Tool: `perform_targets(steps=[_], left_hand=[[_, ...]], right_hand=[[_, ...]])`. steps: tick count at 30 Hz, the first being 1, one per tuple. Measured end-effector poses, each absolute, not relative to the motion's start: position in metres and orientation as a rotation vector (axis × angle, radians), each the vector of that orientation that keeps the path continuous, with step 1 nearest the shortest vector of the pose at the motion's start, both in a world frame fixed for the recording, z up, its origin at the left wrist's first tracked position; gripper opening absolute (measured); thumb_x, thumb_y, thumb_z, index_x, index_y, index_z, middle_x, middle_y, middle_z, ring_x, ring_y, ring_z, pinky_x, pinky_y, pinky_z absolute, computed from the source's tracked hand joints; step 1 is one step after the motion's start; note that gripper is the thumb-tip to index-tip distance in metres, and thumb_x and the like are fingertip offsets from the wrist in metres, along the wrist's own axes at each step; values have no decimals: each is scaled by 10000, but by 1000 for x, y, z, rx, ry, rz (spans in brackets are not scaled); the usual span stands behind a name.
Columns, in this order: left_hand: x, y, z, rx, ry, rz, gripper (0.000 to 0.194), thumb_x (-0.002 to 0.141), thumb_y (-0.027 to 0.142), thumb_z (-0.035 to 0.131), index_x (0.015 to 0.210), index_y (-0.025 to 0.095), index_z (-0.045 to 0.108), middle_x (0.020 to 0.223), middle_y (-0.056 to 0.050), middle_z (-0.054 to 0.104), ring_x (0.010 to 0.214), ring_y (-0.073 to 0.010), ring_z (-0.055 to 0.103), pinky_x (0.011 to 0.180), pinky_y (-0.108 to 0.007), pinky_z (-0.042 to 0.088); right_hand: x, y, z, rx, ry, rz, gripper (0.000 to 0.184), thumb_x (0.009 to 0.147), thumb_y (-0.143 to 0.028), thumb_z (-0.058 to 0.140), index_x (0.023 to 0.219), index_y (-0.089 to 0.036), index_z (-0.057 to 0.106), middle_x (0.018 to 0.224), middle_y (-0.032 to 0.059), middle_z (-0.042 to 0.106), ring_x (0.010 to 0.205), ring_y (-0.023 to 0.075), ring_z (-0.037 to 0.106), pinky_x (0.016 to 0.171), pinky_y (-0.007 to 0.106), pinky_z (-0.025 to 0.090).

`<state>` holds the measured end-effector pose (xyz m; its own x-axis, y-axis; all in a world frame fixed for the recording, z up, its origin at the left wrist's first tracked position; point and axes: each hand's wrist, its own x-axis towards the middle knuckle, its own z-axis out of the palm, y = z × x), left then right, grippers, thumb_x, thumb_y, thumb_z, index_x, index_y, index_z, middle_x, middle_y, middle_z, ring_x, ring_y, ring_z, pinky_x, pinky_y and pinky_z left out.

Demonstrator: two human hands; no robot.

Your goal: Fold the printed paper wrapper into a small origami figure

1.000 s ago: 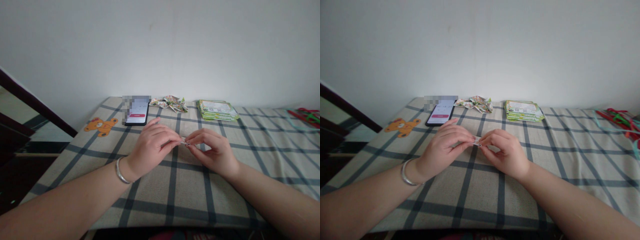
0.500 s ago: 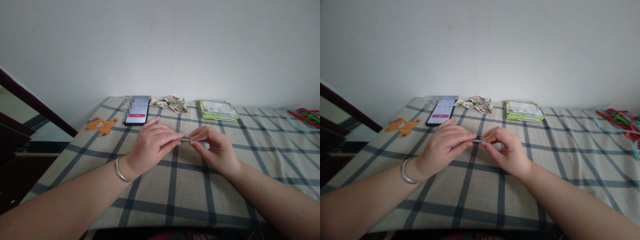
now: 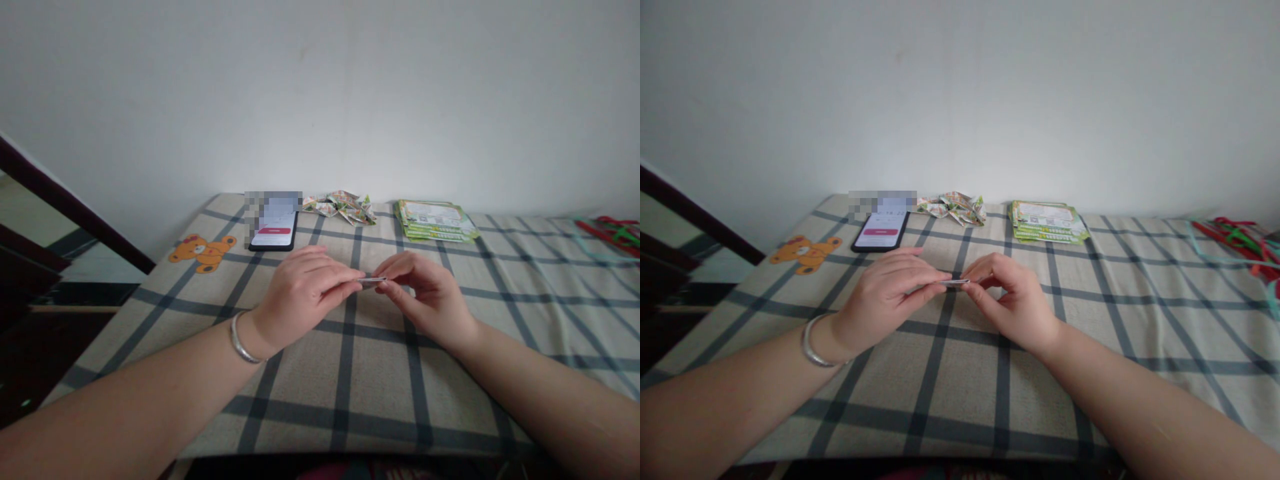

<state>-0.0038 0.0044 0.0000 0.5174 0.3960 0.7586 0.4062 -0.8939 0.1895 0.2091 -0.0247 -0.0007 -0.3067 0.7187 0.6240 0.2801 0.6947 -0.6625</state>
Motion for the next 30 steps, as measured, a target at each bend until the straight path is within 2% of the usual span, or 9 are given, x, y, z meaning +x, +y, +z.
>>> perform_targets(steps=[4,8,13,18,23,30], left_hand=[[-3,4,-1,-2659,-735,-1378,162,884,250,631,1038,213,664,881,4,738,807,-135,666,852,-313,518],[-3,3,-1,-2643,-717,-1418,129,866,244,655,990,210,646,869,14,730,829,-132,665,845,-285,514],[-2,2,0,-2644,-735,-1413,97,865,244,658,957,219,640,857,30,734,792,-119,675,915,-314,503],[-2,2,-1,-2656,-731,-1405,82,861,242,663,937,215,654,844,29,735,794,-123,675,904,-325,516],[-1,3,-1,-2694,-739,-1408,76,853,246,673,921,212,663,836,35,734,789,-125,672,902,-335,518],[0,2,1,-2757,-750,-1491,63,848,221,675,906,198,665,860,14,736,840,-138,673,917,-354,514]], right_hand=[[210,-27,1,-767,-1992,276,173,842,-87,605,939,-229,590,907,36,665,858,159,649,742,326,572],[208,-29,3,-753,-2058,175,208,827,-67,626,952,-227,582,970,42,670,909,159,651,774,321,569],[206,-28,0,-816,-1986,244,155,833,-114,649,907,-224,569,893,25,672,859,156,666,692,296,587],[206,-27,-1,-891,-1946,361,92,842,-133,637,852,-204,579,887,36,673,827,140,662,611,240,584],[204,-26,0,-1015,-1888,520,58,851,-184,634,806,-188,598,830,34,684,754,123,661,630,225,576],[206,-25,-1,-1025,-1849,608,64,877,-213,619,821,-193,593,867,40,701,808,131,676,675,230,563]])
